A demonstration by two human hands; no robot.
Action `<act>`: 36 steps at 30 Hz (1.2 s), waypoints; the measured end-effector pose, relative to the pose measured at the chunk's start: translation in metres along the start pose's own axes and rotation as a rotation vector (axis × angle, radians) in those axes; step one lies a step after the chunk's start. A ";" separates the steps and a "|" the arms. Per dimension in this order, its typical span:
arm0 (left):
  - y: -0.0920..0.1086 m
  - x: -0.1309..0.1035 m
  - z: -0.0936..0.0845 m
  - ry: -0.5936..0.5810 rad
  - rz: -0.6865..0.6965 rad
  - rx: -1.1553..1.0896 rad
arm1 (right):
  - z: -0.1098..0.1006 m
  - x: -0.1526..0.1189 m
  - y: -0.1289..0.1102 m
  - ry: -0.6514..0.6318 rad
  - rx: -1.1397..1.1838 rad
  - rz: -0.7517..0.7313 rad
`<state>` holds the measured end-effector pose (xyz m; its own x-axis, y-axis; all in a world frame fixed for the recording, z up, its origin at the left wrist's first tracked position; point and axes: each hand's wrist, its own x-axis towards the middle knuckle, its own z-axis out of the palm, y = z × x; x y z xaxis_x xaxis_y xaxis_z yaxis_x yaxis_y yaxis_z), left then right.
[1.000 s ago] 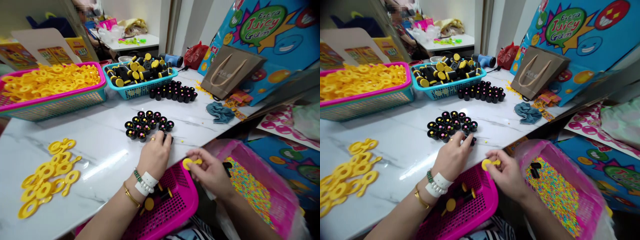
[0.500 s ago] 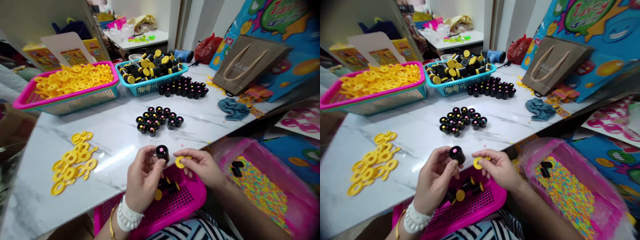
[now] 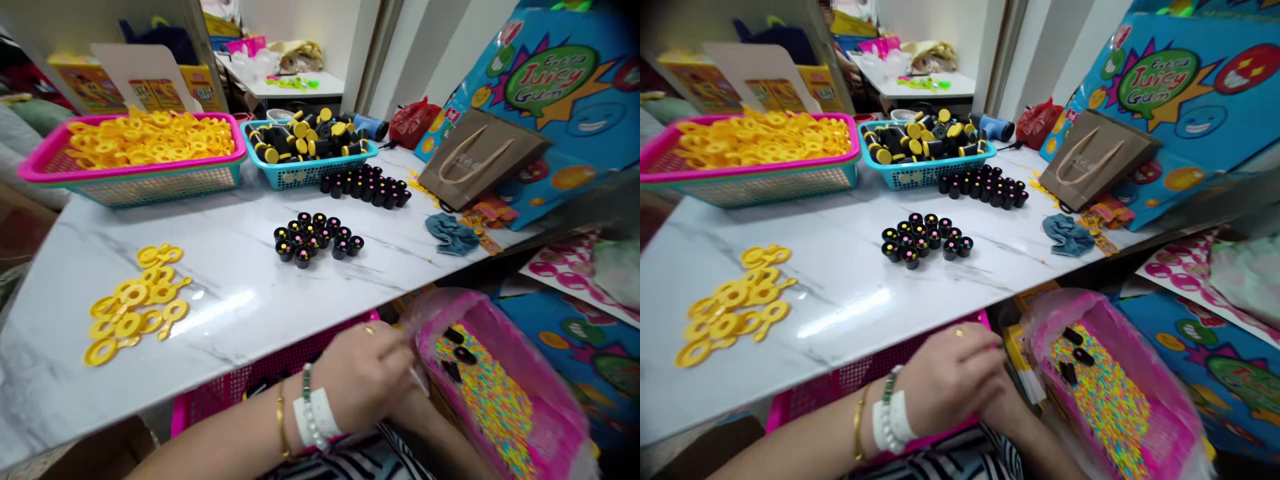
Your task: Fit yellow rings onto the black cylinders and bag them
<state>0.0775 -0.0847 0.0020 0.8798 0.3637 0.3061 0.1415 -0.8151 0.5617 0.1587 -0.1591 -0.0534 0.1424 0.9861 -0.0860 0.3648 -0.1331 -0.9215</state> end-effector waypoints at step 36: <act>-0.075 -0.060 -0.053 0.416 -0.578 0.146 | -0.034 0.125 -0.058 -0.405 0.365 0.151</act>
<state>-0.0100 -0.0215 -0.0176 0.4043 0.8724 0.2746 0.6167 -0.4818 0.6226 0.1870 -0.0312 0.0020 -0.2228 0.9278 -0.2992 0.0160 -0.3034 -0.9527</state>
